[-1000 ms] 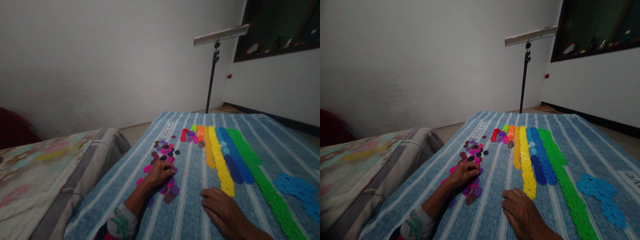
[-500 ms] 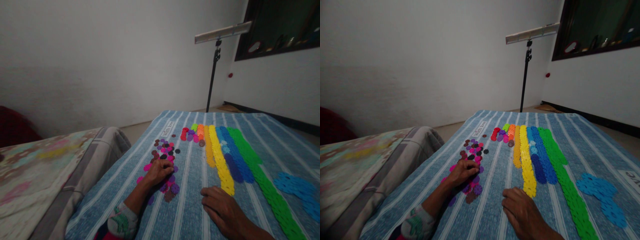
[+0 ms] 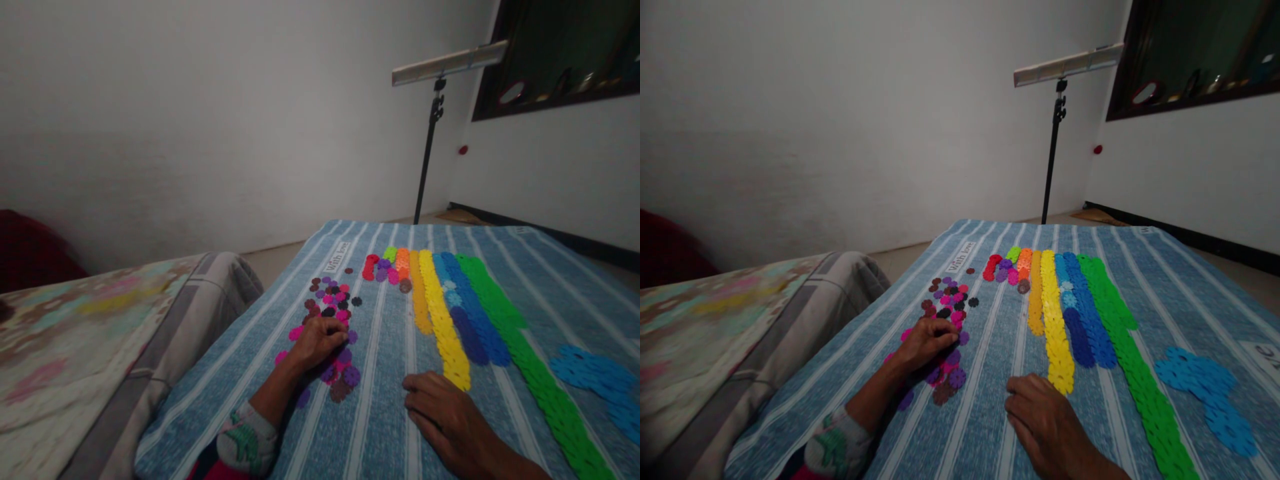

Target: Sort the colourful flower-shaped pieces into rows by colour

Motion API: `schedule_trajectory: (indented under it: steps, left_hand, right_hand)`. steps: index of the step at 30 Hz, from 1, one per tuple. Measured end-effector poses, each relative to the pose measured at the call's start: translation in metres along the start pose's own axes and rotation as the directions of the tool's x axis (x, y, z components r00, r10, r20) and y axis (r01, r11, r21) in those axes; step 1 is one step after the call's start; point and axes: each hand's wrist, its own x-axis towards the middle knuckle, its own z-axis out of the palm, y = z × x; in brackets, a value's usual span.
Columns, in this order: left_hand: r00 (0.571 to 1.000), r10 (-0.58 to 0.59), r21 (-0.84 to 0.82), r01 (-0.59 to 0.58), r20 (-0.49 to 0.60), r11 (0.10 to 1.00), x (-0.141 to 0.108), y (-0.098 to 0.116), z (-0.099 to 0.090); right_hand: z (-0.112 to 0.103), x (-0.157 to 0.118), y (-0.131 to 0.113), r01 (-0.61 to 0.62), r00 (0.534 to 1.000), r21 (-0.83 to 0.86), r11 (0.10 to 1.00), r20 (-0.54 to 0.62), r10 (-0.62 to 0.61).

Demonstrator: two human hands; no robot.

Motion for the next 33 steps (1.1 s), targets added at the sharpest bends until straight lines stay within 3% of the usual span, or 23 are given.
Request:
schedule_trajectory:
  steps: [23,33]
  left_hand:
    - [1.0,0.002,0.007,-0.001,-0.019,1.0,0.0011,-0.0073,0.0013]
    - [1.0,-0.012,0.02,0.013,-0.02,1.0,-0.0003,0.0014,-0.0002]
  right_hand:
    - [-0.0011,-0.0001,-0.0004,-0.01,1.0,0.007,1.0,0.014,0.01]
    - [0.0008,-0.0008,0.0008,0.007,1.0,-0.001,1.0,-0.016,-0.007]
